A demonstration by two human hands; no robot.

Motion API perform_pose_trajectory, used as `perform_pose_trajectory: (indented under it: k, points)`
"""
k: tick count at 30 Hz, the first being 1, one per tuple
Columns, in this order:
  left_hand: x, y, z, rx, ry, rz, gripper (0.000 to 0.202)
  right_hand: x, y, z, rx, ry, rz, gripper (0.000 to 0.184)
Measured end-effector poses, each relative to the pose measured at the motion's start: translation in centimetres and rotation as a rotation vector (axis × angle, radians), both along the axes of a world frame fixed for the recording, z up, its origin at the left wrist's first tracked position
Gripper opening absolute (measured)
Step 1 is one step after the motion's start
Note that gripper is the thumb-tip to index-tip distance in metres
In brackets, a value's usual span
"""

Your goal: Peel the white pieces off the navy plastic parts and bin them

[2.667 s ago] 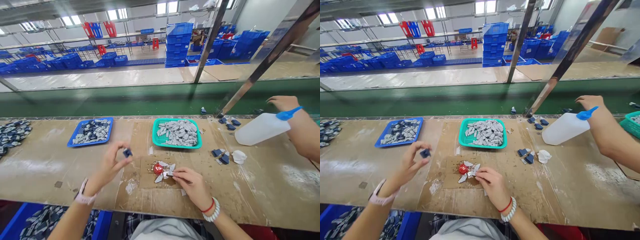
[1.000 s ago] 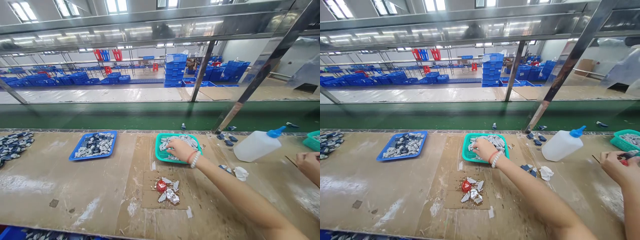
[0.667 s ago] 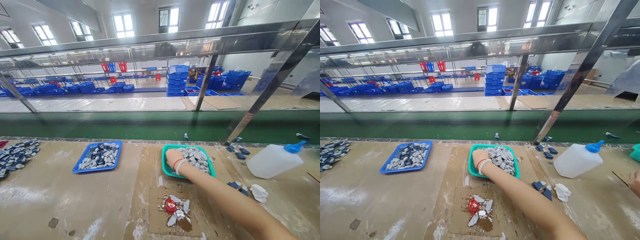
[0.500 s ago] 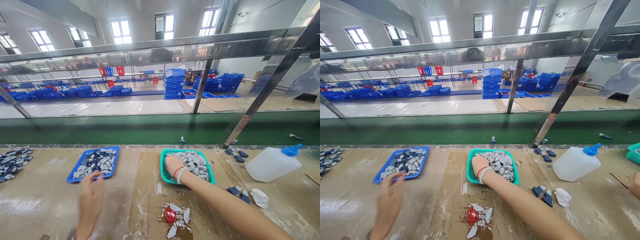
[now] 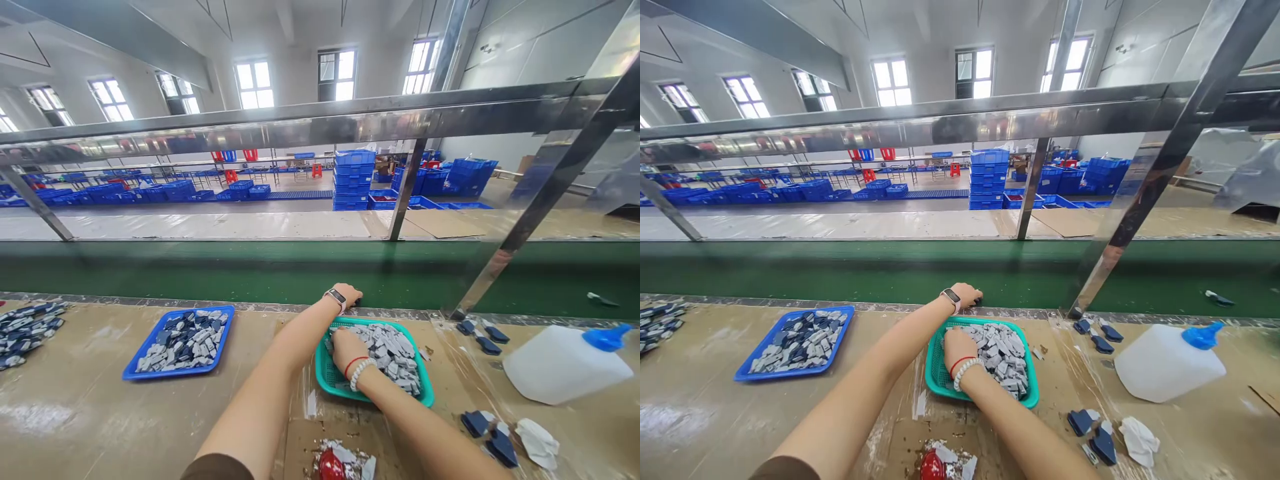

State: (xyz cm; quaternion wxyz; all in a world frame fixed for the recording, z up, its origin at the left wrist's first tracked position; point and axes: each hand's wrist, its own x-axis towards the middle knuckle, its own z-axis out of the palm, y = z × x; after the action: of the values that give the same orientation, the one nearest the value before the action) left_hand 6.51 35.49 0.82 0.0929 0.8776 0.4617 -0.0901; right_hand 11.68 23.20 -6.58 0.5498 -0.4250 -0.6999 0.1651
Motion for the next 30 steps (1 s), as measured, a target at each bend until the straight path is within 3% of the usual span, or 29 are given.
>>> perform_pose_trajectory:
  k: [4,9,12,15,18,22,26,30]
  points:
    - [-1.9,-0.7,0.1,0.085,-0.051,0.084,0.026,1.2,-0.9,2.6,-0.036,-0.162,0.097,0.033]
    - [-6.7,-3.5,3.3,0.252,-0.336,0.218,0.026,4.1,-4.9,6.5,-0.149,-0.282,0.221,0.020]
    - [-10.8,-8.1,5.4,0.309,-0.576,0.274,0.027,6.2,-8.8,7.6,-0.284,-0.261,0.289,0.018]
    - [-14.6,-15.7,6.1,0.278,-0.757,0.313,0.032,8.1,-13.3,6.9,-0.445,-0.168,0.302,0.020]
    - [-16.6,-24.6,4.6,0.047,-1.065,0.383,0.039,8.9,-17.6,4.9,-0.427,-0.200,0.281,0.015]
    - [-16.3,-34.0,0.5,-0.302,-1.543,0.653,0.040,8.4,-21.8,1.8,-0.281,-0.295,0.263,0.021]
    - [-14.5,-38.9,-2.8,-0.338,-1.768,0.889,0.039,8.0,-23.6,0.1,-0.181,-0.391,0.201,0.027]
    - [-13.0,-40.6,-3.9,-0.355,-1.761,0.957,0.042,8.3,-23.5,0.4,-0.245,-0.367,0.231,0.030]
